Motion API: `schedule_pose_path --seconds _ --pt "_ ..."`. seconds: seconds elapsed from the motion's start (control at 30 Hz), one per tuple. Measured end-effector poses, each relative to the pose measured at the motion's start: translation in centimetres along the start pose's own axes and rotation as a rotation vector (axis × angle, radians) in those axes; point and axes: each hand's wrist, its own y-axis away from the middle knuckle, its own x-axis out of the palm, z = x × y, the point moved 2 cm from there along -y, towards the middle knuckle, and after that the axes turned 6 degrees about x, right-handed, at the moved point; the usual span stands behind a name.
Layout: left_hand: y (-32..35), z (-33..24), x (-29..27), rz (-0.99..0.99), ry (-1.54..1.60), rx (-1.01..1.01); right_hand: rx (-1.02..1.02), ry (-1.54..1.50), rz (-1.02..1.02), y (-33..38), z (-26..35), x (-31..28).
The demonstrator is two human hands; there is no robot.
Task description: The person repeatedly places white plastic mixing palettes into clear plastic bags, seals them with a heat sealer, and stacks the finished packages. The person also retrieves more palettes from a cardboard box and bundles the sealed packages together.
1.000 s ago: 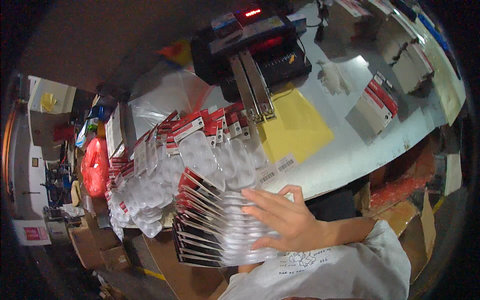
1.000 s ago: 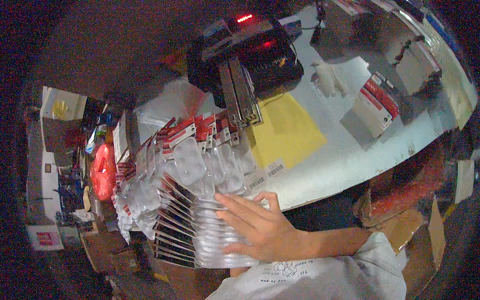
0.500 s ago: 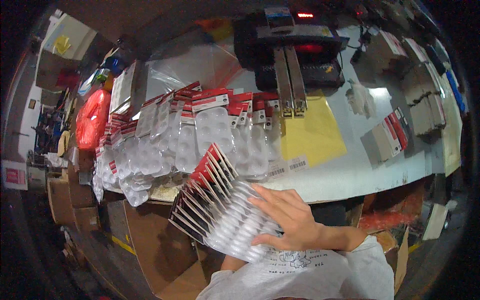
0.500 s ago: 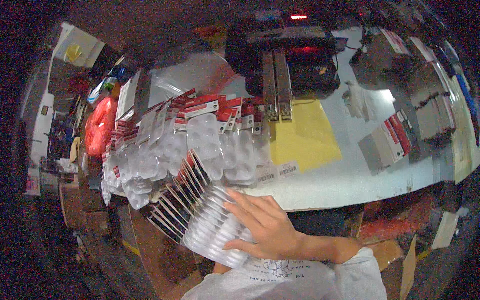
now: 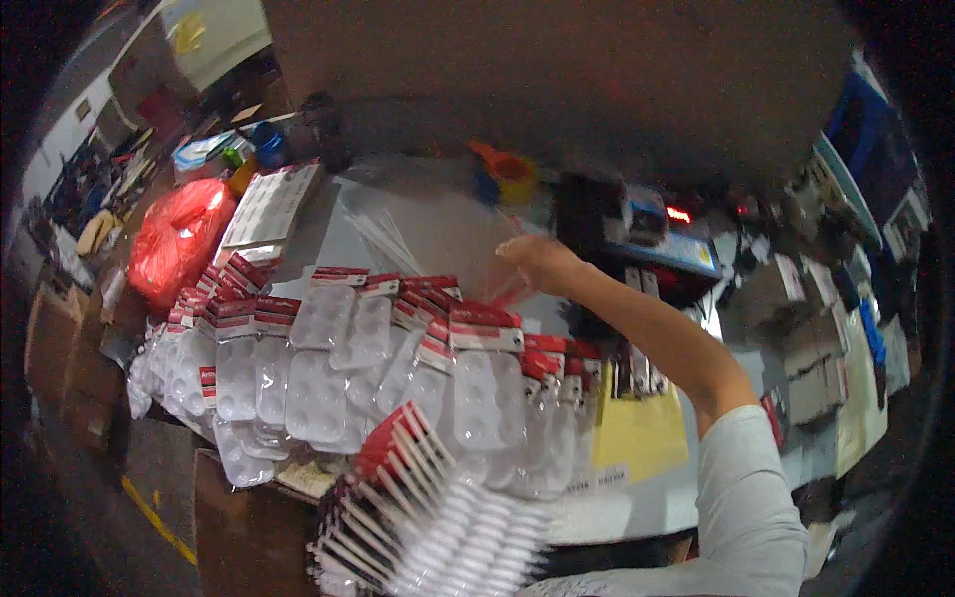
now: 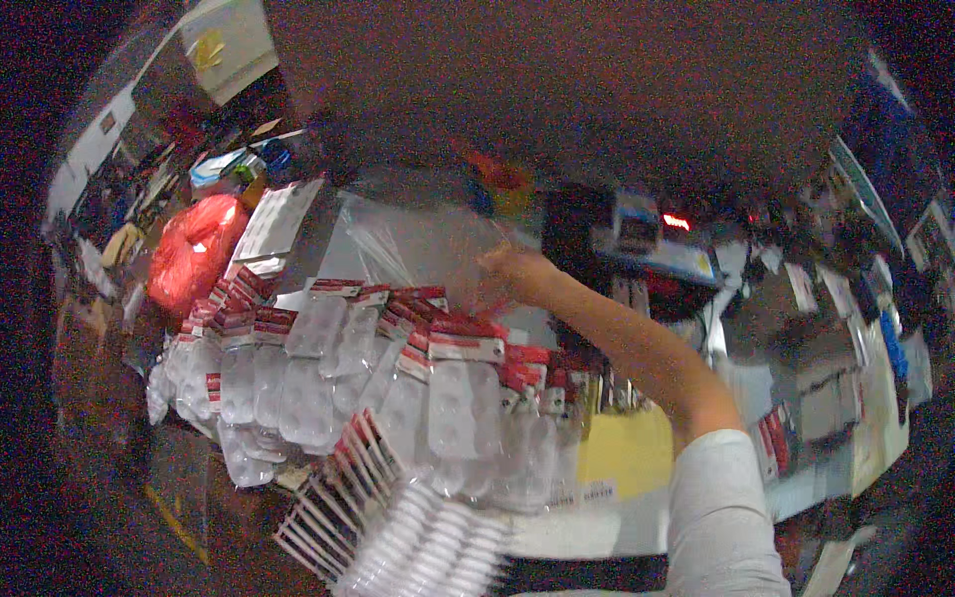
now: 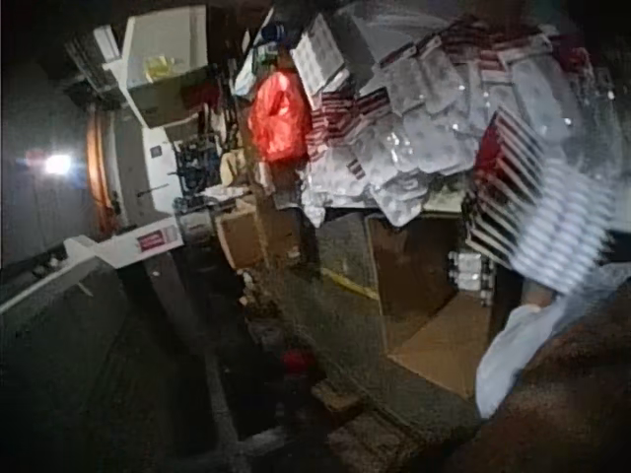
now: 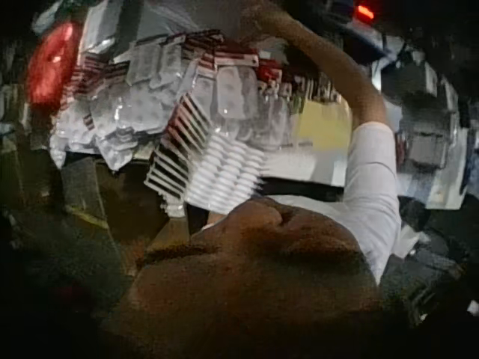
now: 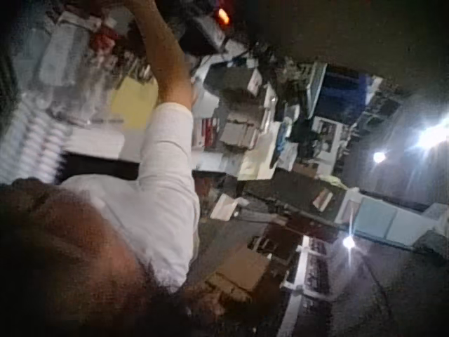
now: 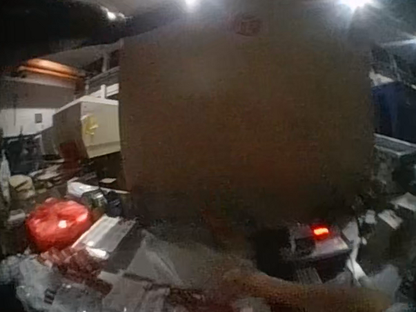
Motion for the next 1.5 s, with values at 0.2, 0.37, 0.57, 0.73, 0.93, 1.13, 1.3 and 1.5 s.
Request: schedule_pose_path --seconds 0.2,0.37,0.57,0.73,0.93,1.13,1.3,1.5 --pt "-3.0 -0.5 -0.5 -0.023 -0.032 -0.031 -0.255 0.813 -0.033 -7.0 -3.9 4.8" --pt "-4.6 -0.9 -1.1 -0.031 -0.050 -0.061 -0.145 1.210 0.034 -7.6 -5.0 2.4" --pt "-5.3 -1.0 -1.4 -0.029 -0.049 -0.085 -0.127 0.989 0.190 -7.3 -2.6 -0.1" --pt "-5.1 -0.8 -1.6 -0.026 -0.051 -0.096 -0.135 0.996 0.155 -7.1 -1.9 3.1" --pt "-4.5 -0.7 -1.9 -0.017 -0.063 -0.083 -0.052 0.995 0.133 -7.4 -2.3 2.5" --pt "-3.0 -0.4 -1.9 0.008 -0.076 -0.074 0.267 0.746 -0.589 -5.1 0.8 -5.0" --pt "-0.4 0.7 -1.2 0.124 -0.104 -0.041 -0.034 0.457 -0.919 7.9 6.1 -8.9" --pt "5.7 1.4 1.7 0.472 -0.216 0.046 -0.126 0.893 -0.824 32.0 9.5 -0.6"
